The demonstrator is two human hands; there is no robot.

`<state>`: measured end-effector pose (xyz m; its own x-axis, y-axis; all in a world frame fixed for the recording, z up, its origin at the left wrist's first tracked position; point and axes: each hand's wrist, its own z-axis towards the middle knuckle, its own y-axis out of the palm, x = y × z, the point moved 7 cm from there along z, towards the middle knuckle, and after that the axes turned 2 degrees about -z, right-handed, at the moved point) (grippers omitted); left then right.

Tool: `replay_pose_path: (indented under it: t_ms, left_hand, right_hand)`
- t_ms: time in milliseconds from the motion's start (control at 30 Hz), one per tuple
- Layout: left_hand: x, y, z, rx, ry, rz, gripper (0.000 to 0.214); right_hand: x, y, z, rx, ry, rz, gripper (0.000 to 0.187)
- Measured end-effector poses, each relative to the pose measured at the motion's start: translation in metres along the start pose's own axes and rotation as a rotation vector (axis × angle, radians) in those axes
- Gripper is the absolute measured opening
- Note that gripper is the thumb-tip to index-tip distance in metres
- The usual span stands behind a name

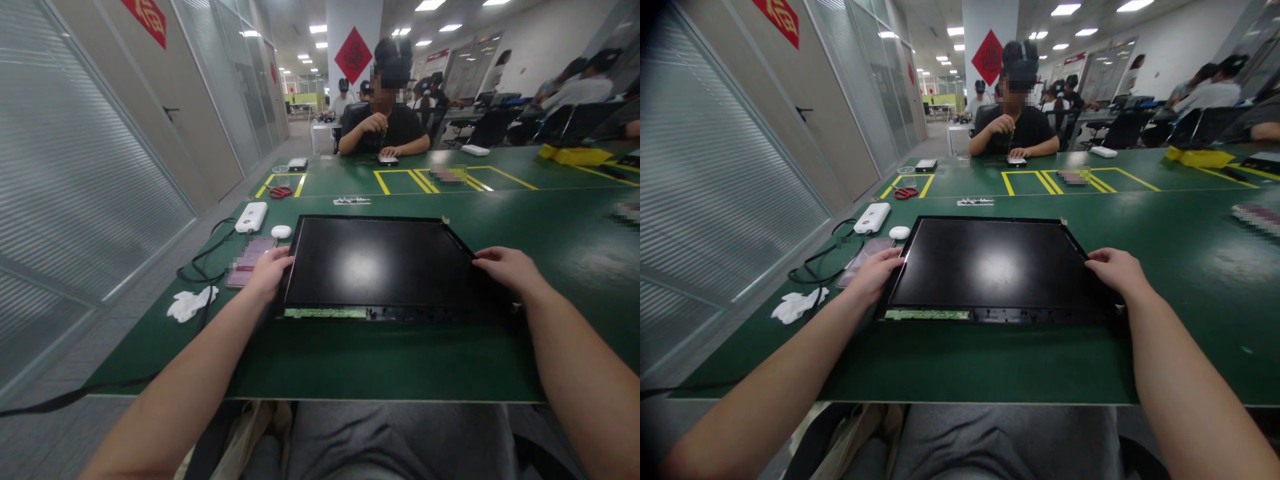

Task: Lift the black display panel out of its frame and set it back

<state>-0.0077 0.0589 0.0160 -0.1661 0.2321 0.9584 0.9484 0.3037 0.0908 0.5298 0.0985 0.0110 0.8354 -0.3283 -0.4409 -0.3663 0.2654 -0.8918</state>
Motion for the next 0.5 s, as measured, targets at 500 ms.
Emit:
replay_pose_path:
  t_ms: [500]
  left_hand:
    - [-0.0077,0.008,-0.0043,-0.061,-0.11,-0.151,0.067]
  right_hand:
    - [0.0024,0.0043,0.0024,-0.03,0.019,-0.044,0.017]
